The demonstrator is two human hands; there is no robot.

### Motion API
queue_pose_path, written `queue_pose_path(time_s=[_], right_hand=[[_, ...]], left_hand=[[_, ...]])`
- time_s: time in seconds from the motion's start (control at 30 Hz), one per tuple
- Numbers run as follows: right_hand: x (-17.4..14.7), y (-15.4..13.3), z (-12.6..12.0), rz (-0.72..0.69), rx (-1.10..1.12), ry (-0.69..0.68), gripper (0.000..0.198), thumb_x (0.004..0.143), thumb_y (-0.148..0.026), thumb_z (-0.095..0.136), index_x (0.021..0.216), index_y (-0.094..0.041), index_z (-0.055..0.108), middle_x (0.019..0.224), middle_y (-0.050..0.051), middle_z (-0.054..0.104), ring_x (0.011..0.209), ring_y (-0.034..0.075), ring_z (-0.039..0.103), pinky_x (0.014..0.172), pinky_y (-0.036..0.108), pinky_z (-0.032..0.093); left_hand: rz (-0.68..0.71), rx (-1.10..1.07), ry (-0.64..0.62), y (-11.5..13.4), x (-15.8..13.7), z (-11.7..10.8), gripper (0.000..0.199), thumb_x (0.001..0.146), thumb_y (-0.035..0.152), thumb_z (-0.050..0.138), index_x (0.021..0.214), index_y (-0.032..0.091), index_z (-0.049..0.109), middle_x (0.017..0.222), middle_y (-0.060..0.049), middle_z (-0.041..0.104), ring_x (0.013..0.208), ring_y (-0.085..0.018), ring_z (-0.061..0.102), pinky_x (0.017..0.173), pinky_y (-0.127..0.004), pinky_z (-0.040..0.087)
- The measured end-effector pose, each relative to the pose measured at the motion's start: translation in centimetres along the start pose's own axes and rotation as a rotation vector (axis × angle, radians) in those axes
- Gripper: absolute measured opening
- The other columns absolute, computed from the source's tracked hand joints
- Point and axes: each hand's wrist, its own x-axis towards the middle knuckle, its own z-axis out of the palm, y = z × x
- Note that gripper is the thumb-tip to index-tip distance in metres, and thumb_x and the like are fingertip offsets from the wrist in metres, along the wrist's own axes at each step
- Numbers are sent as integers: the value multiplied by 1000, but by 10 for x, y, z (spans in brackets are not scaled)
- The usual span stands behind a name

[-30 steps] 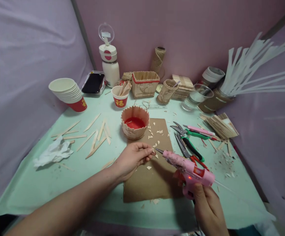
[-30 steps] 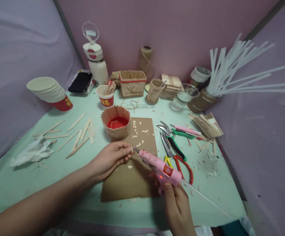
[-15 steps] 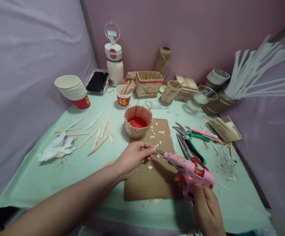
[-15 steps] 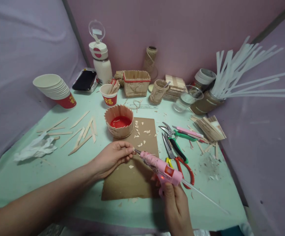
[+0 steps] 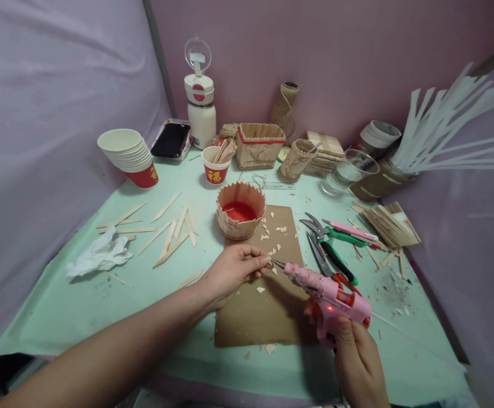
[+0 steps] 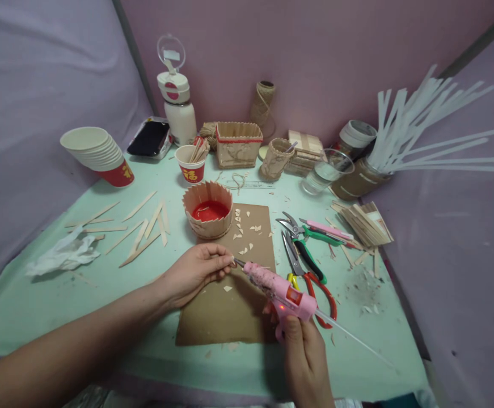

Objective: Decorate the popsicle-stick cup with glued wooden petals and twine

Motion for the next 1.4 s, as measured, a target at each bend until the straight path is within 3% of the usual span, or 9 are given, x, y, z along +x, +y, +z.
queue_pose_path(time_s=[0.33,0.57,0.7,1.0,1.4], right_hand=[[1,6,-2,-33,-32,-28,53,92,-59,43,90,-16,74,81,10,75,59,19,65,52,27,54],[-1,2,2,-8,-10,38,53,92,-59,45,87,-15,73,71,8,70,56,17,60,49,26,50],[0,3,1,-42,-33,11,54,92,-59,43,85,-15,72,65,7,68,52,16,57,47,25,49],[0,5,-1,-42,-17,-10,51,93,-58,43,89,-16,72,77,9,72,56,17,61,49,26,50],[-3,7,-2,-2,-46,-18,52,94,-58,41,86,-16,71,65,5,65,55,16,56,51,25,47]], left_hand=[[9,9,-1,-1,1,-1,27,61,31,84,73,13,67,64,0,62,58,-8,50,60,-24,38],[11,15,2,-1,1,0,30,60,33,85,74,13,67,62,1,61,57,-8,50,60,-24,38],[15,27,2,-2,1,-1,31,60,33,85,73,13,66,62,1,60,57,-8,50,60,-24,37],[16,29,-7,-3,2,-1,28,62,31,83,74,13,66,63,1,60,57,-8,50,61,-24,37],[88,113,-1,-4,3,-2,28,65,36,79,74,14,65,65,-1,64,57,-9,50,59,-25,35]])
